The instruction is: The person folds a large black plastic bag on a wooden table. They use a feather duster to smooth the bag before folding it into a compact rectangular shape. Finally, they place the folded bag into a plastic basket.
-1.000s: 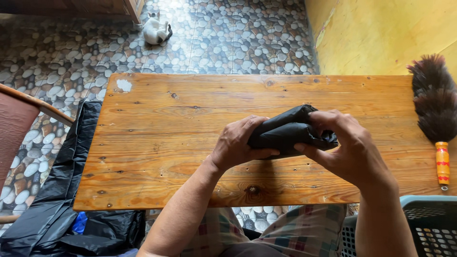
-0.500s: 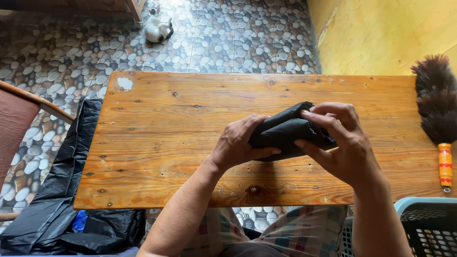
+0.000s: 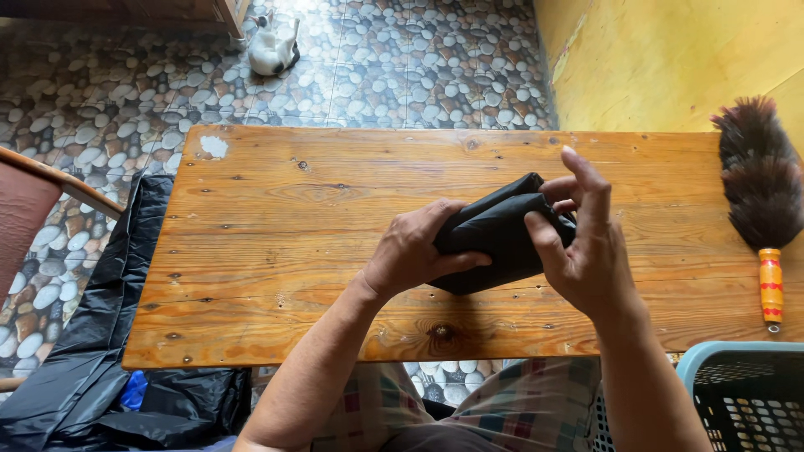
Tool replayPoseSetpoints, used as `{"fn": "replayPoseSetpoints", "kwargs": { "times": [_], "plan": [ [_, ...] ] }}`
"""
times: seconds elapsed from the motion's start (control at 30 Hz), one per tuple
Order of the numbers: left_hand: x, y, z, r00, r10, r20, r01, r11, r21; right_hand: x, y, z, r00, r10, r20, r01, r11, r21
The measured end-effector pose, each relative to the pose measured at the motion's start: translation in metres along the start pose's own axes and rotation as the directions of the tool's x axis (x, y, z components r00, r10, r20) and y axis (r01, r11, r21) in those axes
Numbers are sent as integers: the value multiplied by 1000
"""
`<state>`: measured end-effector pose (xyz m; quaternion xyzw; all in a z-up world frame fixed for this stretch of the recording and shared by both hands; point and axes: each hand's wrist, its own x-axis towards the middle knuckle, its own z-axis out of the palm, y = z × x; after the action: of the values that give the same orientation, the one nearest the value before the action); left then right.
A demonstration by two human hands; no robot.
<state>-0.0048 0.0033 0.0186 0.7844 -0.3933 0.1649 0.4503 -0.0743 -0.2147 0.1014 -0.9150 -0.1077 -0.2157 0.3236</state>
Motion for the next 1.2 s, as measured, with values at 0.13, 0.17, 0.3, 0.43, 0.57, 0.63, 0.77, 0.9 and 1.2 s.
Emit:
{"fn": "replayPoseSetpoints", "kwargs": {
  "times": [0.13, 0.17, 0.3, 0.43, 0.57, 0.63, 0.77, 0.9, 1.2],
  "plan": [
    [8, 8, -5, 994, -94, 57, 99, 991, -92, 6, 9, 18, 970, -152, -190, 119, 977, -176],
    [14, 8, -8, 994, -94, 56, 99, 991, -91, 10, 9, 21, 970, -154, -190, 121, 977, -176],
    [39, 1, -18, 868, -268, 419, 273, 961, 50, 24, 27, 42, 901, -413, -130, 319, 836, -447],
    [53, -21, -13, 766, -300, 568, 274, 953, 132, 25, 94, 79, 979, -195, 57, 199, 869, -453],
    [57, -43, 0, 718, -327, 614, 312, 940, 136, 30, 82, 77, 989, -13, 147, 78, 891, -447],
    [57, -56, 8, 692, -369, 621, 342, 924, 169, 31, 91, 87, 984, 93, 154, -16, 900, -436],
    [49, -62, 26, 706, -428, 564, 244, 895, 374, 33, 108, 104, 950, 219, 222, -138, 933, -332],
    [26, -37, 40, 825, -424, 374, 163, 812, 561, 36, 111, 111, 944, 240, 228, -165, 938, -306],
    [-3, -54, 60, 916, -344, 203, 197, 831, 519, 30, 129, 128, 954, 219, 203, -143, 932, -332]
  ]
}}
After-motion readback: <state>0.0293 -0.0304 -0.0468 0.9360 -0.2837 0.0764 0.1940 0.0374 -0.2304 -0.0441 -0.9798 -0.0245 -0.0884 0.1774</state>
